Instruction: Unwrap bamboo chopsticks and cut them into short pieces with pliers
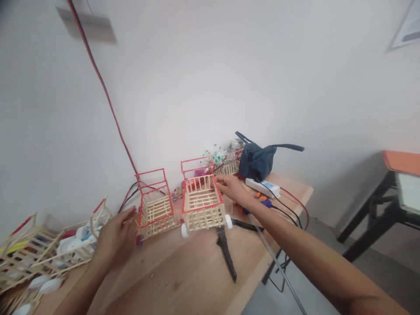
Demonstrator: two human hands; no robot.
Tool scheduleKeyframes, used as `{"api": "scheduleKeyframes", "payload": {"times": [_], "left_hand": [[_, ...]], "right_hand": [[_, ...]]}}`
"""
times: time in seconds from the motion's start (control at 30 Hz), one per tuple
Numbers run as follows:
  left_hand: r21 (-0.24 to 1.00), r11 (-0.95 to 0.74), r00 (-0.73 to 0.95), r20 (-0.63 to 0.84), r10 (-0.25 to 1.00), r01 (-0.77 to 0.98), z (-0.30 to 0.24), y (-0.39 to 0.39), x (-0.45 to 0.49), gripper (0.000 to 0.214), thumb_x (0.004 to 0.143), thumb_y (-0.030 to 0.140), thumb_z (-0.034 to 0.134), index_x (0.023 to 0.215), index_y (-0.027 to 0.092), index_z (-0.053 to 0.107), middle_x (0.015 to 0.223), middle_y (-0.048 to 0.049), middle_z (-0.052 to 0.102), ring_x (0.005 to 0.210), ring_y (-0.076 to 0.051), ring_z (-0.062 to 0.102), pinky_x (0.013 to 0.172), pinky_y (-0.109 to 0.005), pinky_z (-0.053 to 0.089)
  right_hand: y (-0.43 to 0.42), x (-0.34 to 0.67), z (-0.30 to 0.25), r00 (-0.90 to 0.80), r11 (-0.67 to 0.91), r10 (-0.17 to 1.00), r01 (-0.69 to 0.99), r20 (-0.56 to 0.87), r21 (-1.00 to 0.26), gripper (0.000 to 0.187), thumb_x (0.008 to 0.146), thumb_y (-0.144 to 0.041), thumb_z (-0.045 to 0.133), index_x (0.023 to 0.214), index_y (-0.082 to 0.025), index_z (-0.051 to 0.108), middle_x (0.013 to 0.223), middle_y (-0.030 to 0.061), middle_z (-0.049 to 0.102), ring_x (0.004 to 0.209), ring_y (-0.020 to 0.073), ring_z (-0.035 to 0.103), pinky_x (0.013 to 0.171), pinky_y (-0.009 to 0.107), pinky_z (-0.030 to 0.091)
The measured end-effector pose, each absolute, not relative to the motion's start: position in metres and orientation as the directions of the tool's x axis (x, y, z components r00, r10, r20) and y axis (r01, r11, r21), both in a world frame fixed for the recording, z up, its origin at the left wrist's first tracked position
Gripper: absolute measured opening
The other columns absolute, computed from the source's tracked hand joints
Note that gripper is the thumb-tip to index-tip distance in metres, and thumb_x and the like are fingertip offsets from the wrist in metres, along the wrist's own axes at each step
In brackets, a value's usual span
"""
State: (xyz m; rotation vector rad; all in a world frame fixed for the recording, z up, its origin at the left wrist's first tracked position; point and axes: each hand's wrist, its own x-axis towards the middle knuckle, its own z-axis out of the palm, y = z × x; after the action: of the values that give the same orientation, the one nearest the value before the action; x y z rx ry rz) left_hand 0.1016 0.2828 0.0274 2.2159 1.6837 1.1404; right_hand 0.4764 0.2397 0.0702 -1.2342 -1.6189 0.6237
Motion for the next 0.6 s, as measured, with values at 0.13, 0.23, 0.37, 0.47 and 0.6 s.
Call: {"api": "scheduleKeyframes", "payload": {"times": [0.13, 0.23, 0.37, 0.47, 0.6], "left_hand": [[0.446, -0.428, 0.161, 0.52, 0.839, 0.786, 0.024, 0.26, 0.093, 0.046, 0.082, 0.033, 0.041, 0.113, 0.015, 0.069, 0.116, -0.0119, 0.071, 0.109, -0.028, 0.065, 0.093, -0.04, 0.052], [0.405, -0.45, 0.193, 0.534, 0.823, 0.796, 0.022, 0.241, 0.086, 0.042, 0.083, 0.034, 0.042, 0.109, 0.018, 0.071, 0.116, -0.0099, 0.071, 0.109, -0.027, 0.066, 0.091, -0.039, 0.053], [0.384, -0.455, 0.211, 0.532, 0.82, 0.803, 0.025, 0.217, 0.073, 0.034, 0.081, 0.034, 0.046, 0.095, 0.022, 0.075, 0.105, -0.0065, 0.075, 0.098, -0.026, 0.07, 0.086, -0.037, 0.055], [0.425, -0.374, 0.142, 0.484, 0.863, 0.825, 0.037, 0.203, 0.059, 0.033, 0.08, 0.041, 0.047, 0.085, 0.024, 0.075, 0.089, -0.0033, 0.078, 0.082, -0.025, 0.072, 0.075, -0.033, 0.056], [0.47, -0.216, -0.043, 0.48, 0.876, 0.856, 0.056, 0.19, 0.035, 0.034, 0.078, 0.05, 0.05, 0.085, 0.025, 0.073, 0.084, -0.0014, 0.077, 0.067, -0.022, 0.07, 0.065, -0.031, 0.054]], "right_hand": [[0.253, 0.478, 0.055, -0.066, 0.413, 0.897, 0.473, 0.436, -0.778, 0.021, 0.083, -0.036, 0.054, 0.077, -0.018, 0.063, 0.073, 0.0027, 0.065, 0.069, 0.0181, 0.06, 0.064, 0.027, 0.049], [0.256, 0.478, 0.05, -0.084, 0.442, 0.882, 0.489, 0.464, -0.751, 0.021, 0.084, -0.034, 0.054, 0.079, -0.018, 0.065, 0.077, 0.0039, 0.067, 0.071, 0.0187, 0.06, 0.066, 0.028, 0.049], [0.256, 0.477, 0.05, -0.081, 0.437, 0.884, 0.492, 0.461, -0.753, 0.021, 0.083, -0.035, 0.055, 0.08, -0.017, 0.066, 0.078, 0.0047, 0.069, 0.071, 0.0197, 0.061, 0.067, 0.03, 0.049], [0.249, 0.478, 0.057, -0.025, 0.398, 0.897, 0.474, 0.44, -0.785, 0.021, 0.079, -0.037, 0.058, 0.077, -0.017, 0.065, 0.073, 0.0036, 0.067, 0.067, 0.0194, 0.061, 0.061, 0.028, 0.048], [0.23, 0.48, 0.073, 0.027, 0.338, 0.923, 0.422, 0.384, -0.841, 0.024, 0.076, -0.04, 0.064, 0.077, -0.016, 0.066, 0.074, 0.0038, 0.067, 0.07, 0.0201, 0.061, 0.063, 0.028, 0.048]]}}
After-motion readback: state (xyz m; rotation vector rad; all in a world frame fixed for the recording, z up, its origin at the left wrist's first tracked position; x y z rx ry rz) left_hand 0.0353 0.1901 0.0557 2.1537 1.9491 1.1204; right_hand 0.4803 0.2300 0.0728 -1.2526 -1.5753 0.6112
